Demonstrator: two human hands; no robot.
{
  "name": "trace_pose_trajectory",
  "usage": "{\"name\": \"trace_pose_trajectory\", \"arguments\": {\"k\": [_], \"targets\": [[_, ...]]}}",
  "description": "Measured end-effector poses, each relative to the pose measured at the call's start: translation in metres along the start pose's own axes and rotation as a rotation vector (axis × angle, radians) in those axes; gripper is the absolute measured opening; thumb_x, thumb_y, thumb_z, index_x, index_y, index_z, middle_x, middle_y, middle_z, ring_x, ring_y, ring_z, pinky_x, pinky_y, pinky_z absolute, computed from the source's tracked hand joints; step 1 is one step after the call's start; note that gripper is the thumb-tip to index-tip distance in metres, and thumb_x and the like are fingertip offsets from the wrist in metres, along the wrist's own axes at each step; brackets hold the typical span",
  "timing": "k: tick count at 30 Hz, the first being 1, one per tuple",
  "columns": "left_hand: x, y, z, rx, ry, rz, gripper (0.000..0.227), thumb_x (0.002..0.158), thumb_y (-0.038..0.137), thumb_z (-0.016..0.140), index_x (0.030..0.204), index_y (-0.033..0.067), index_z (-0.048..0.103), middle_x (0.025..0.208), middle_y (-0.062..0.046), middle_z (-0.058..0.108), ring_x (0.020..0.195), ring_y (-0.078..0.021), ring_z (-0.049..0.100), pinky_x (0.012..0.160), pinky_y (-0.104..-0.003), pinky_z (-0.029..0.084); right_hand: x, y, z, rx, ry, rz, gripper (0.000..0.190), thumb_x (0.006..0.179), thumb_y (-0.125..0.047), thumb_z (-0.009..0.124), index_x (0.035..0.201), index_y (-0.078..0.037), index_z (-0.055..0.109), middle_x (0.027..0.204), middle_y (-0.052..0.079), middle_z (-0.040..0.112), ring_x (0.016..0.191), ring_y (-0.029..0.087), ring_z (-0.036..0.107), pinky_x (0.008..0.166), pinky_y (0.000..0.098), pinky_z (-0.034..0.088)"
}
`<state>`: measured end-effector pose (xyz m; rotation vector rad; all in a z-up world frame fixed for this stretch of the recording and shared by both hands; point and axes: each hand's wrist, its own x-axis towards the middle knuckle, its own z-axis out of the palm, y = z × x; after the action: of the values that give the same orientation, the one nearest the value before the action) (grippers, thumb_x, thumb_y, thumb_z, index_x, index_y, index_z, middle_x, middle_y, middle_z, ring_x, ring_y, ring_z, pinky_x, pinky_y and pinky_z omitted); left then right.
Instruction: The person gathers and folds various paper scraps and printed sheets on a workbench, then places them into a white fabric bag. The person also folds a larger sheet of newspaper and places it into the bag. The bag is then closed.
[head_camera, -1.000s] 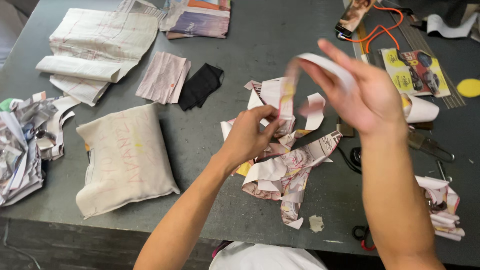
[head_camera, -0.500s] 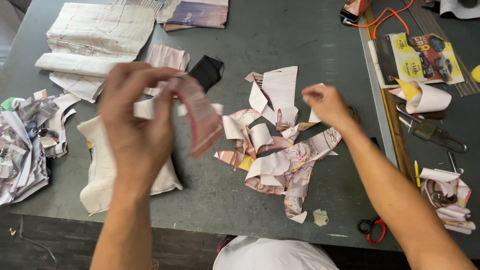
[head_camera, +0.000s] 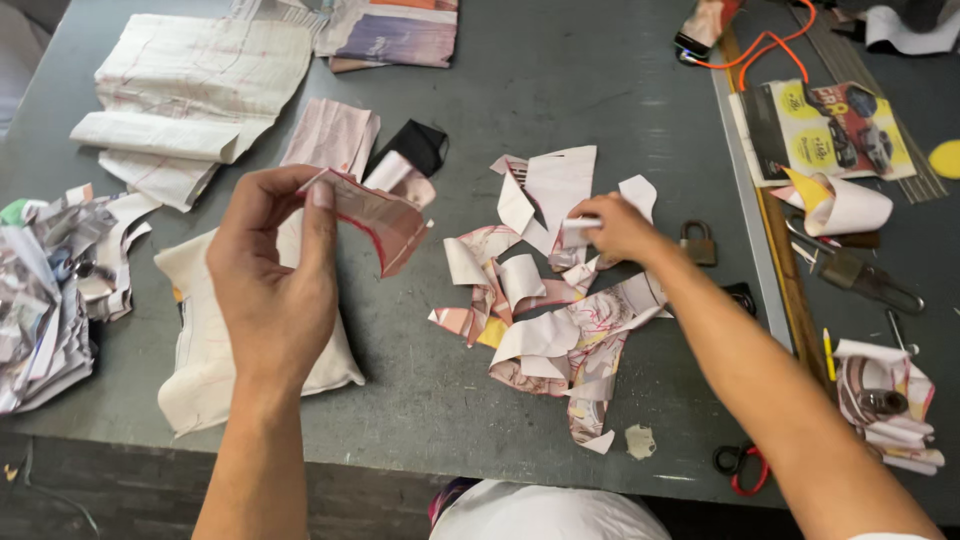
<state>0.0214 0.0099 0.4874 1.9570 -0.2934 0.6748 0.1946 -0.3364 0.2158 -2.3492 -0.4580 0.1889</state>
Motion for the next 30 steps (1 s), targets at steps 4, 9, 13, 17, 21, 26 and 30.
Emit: {"name": "trace_pose_trajectory", "arguments": {"k": [4, 9, 13, 17, 21, 26, 30], "targets": [[-0.008, -0.01, 0.011, -0.038, -0.013, -0.138, 0.007, 0.105, 0.005, 0.062, 0.11, -0.0007, 0.062, 0.102, -0.004, 0.071, 0.098, -0.0101, 0.067, 0.091, -0.025, 0.054, -0.012, -0.026, -0.059, 0.496, 0.009, -0.035, 0.027, 0.093, -0.004, 0.073, 0.121, -0.003, 0.072, 0.108, 0.009, 0.075, 0.096, 0.017, 0.071, 0.084, 0.0315, 0.058], [-0.006, -0.022, 0.05, -0.082, -0.271, -0.358, 0.009, 0.102, 0.013, 0.069, 0.103, 0.004, 0.069, 0.088, -0.008, 0.069, 0.085, -0.0119, 0.066, 0.08, -0.028, 0.054, -0.031, -0.092, -0.127, 0.905, 0.054, -0.202, 0.037, 0.1, -0.004, 0.066, 0.136, 0.001, 0.059, 0.114, 0.008, 0.072, 0.098, 0.014, 0.072, 0.084, 0.0296, 0.062], [0.004, -0.036, 0.083, -0.165, -0.473, -0.067, 0.01, 0.094, 0.012, 0.073, 0.101, 0.0052, 0.07, 0.139, -0.014, 0.057, 0.123, -0.0259, 0.06, 0.103, -0.039, 0.052, -0.044, -0.146, -0.152, 0.891, 0.067, -0.285, 0.04, 0.103, -0.005, 0.065, 0.142, 0.001, 0.057, 0.115, 0.009, 0.072, 0.097, 0.014, 0.071, 0.082, 0.0303, 0.061], [0.014, -0.051, 0.119, -0.086, -0.631, 0.167, 0.01, 0.086, 0.009, 0.079, 0.095, 0.0056, 0.076, 0.161, -0.021, 0.039, 0.15, -0.0407, 0.034, 0.119, -0.047, 0.033, -0.051, -0.174, -0.169, 0.953, 0.03, -0.311, 0.042, 0.103, -0.005, 0.065, 0.144, 0.0, 0.057, 0.112, 0.01, 0.073, 0.093, 0.016, 0.072, 0.078, 0.0307, 0.061], [0.019, -0.053, 0.143, -0.131, -0.627, 0.207, 0.019, 0.084, 0.01, 0.081, 0.102, 0.0058, 0.079, 0.149, -0.022, 0.05, 0.143, -0.039, 0.043, 0.116, -0.045, 0.036, -0.045, -0.173, -0.183, 1.104, 0.041, -0.31, 0.041, 0.105, -0.006, 0.065, 0.145, 0.001, 0.055, 0.118, 0.009, 0.071, 0.1, 0.017, 0.073, 0.079, 0.0324, 0.062], [0.027, -0.042, 0.135, -0.22, -0.588, -0.002, 0.015, 0.089, 0.014, 0.079, 0.104, 0.0087, 0.078, 0.109, -0.005, 0.074, 0.108, -0.0202, 0.064, 0.094, -0.034, 0.053, -0.029, -0.161, -0.182, 0.857, 0.257, -0.102, 0.042, 0.101, -0.01, 0.066, 0.141, -0.001, 0.057, 0.113, 0.01, 0.072, 0.094, 0.017, 0.073, 0.075, 0.032, 0.065], [0.039, -0.028, 0.123, -0.147, -0.496, 0.135, 0.013, 0.092, 0.009, 0.081, 0.104, 0.0049, 0.077, 0.102, -0.005, 0.076, 0.099, -0.0173, 0.066, 0.095, -0.033, 0.052, -0.045, -0.174, -0.163, -0.113, 0.675, -0.511, 0.041, 0.102, -0.011, 0.073, 0.138, 0.002, 0.057, 0.121, 0.018, 0.066, 0.102, 0.021, 0.069, 0.076, 0.0295, 0.057]]}}
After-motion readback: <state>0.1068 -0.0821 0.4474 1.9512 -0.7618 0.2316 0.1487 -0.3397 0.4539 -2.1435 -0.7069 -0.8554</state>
